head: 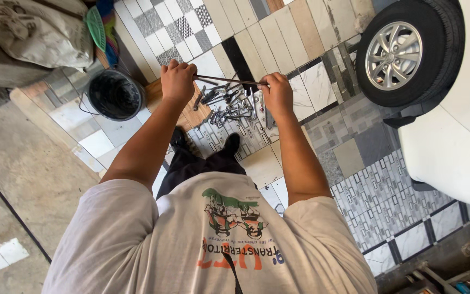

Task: The person picks up several metal tools including wrenches, a long thin rod, and small fasteners from a tiled floor, handles them by hand, and places them into green plastic storage bins on a shelf.

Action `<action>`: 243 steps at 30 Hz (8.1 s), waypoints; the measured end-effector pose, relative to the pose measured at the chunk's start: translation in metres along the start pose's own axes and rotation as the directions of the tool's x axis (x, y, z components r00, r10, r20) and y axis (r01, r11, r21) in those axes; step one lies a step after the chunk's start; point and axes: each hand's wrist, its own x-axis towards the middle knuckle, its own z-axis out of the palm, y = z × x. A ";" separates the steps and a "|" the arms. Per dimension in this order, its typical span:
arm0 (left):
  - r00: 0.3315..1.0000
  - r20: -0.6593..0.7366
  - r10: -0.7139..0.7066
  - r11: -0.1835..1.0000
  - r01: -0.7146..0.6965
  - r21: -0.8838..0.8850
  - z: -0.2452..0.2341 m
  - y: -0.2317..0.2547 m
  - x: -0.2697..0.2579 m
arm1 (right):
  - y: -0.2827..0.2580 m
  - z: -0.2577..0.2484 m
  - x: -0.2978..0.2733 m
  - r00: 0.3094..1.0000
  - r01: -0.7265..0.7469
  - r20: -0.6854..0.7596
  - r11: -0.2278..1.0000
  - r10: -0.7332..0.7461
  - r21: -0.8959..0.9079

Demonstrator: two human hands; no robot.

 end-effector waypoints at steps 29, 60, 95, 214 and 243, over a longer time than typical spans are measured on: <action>0.786 0.307 0.536 0.786 -0.332 -0.521 -0.108 0.176 0.007 | -0.055 -0.150 -0.213 0.706 -0.357 -0.309 0.697 0.638 0.623; -0.023 0.494 0.869 0.381 0.670 -0.637 0.058 0.627 -0.207 | -0.090 -0.233 -0.671 -0.624 0.116 -0.394 0.578 0.675 0.807; -0.149 0.515 0.844 0.484 0.624 -0.613 0.145 1.129 -0.667 | 0.002 -0.428 -1.081 -0.524 -0.759 -0.765 0.201 0.375 0.619; -0.829 0.282 0.483 0.876 0.454 -0.165 0.313 1.671 -1.431 | 0.092 -0.664 -1.823 -0.894 0.304 0.073 0.478 0.442 0.824; -0.631 0.426 0.649 0.752 0.448 -0.483 0.298 1.730 -1.425 | 0.121 -0.737 -1.787 -0.773 -0.561 -0.515 -0.018 0.371 0.828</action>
